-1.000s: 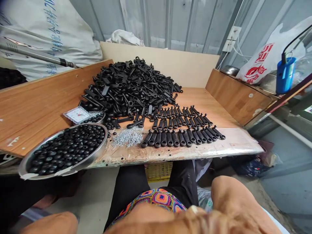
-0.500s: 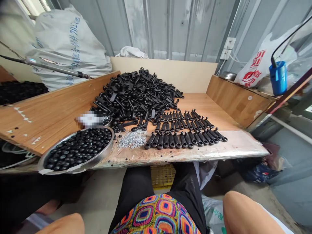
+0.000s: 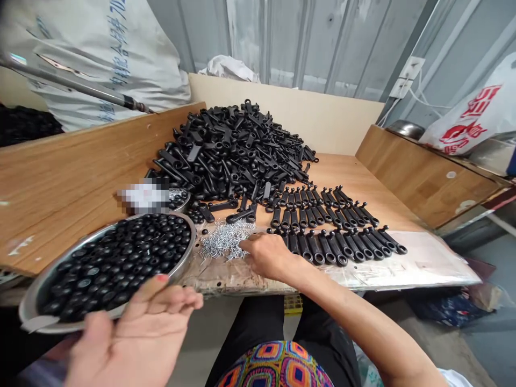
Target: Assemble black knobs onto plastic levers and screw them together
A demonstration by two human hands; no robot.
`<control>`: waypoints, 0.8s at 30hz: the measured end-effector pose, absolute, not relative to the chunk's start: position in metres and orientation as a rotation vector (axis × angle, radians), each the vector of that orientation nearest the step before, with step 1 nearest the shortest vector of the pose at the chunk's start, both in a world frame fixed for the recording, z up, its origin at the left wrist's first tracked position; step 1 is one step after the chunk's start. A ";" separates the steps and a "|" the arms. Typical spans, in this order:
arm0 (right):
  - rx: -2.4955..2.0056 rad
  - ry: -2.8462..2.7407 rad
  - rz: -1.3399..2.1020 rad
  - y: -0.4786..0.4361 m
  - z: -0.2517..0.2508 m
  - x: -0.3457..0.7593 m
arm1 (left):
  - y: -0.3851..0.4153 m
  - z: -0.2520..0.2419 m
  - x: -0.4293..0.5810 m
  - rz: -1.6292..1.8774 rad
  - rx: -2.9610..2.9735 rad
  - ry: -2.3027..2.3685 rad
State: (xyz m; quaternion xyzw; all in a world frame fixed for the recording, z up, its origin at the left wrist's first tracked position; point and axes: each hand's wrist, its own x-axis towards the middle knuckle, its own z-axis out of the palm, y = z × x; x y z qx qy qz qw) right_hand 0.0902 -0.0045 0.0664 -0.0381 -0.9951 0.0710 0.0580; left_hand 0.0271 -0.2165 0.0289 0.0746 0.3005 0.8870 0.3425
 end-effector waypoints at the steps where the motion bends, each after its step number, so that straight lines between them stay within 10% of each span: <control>1: -0.168 -3.110 0.082 -0.001 0.055 0.072 | -0.205 0.022 0.024 2.224 0.226 0.759; 6: -0.220 -3.308 -0.137 0.002 0.022 0.024 | -0.168 -0.013 0.009 1.809 0.000 0.600; 24: -0.204 -2.974 0.648 0.038 0.014 -0.025 | -0.131 -0.009 -0.037 2.024 -0.168 0.695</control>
